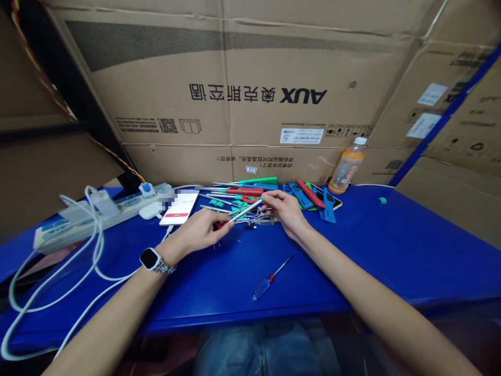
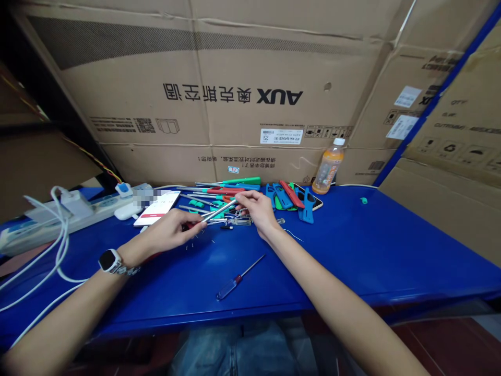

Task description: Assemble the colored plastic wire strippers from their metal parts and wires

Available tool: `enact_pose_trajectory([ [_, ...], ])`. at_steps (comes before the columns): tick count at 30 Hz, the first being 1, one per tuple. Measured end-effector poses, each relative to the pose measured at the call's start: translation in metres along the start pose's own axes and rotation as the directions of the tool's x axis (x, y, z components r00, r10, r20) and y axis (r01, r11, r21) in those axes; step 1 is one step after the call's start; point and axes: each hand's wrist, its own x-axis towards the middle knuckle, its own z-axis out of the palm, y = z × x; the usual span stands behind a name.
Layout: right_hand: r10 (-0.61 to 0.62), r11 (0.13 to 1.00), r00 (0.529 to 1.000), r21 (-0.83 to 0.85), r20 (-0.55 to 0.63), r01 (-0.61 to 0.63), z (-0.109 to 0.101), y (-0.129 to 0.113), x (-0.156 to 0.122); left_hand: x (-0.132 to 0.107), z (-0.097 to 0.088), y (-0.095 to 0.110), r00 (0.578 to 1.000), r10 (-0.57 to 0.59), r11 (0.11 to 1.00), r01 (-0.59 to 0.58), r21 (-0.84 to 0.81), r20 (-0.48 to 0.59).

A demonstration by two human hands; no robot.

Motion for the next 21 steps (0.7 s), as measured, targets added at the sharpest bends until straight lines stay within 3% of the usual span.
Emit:
enact_pose_trajectory([
  [8,0.046,0.998,0.998,0.036,0.053,-0.047,-0.004,-0.002,0.003,-0.001,-0.001,0.009,0.999,0.025,0.995,-0.023,0.096,-0.02],
  [14,0.109,0.992,0.986,-0.071,0.125,-0.101,-0.013,-0.004,0.006,-0.001,0.003,0.009,0.997,0.071,0.977,-0.069,0.201,-0.004],
  [17,0.119,0.988,0.976,-0.122,0.182,-0.097,-0.005,0.0,0.002,0.001,0.007,0.013,0.995,0.095,0.969,-0.09,0.228,-0.009],
  [21,0.077,0.995,0.926,-0.091,0.369,-0.046,0.017,0.01,-0.008,0.003,0.01,0.017,0.992,0.108,0.974,-0.094,0.207,-0.059],
])
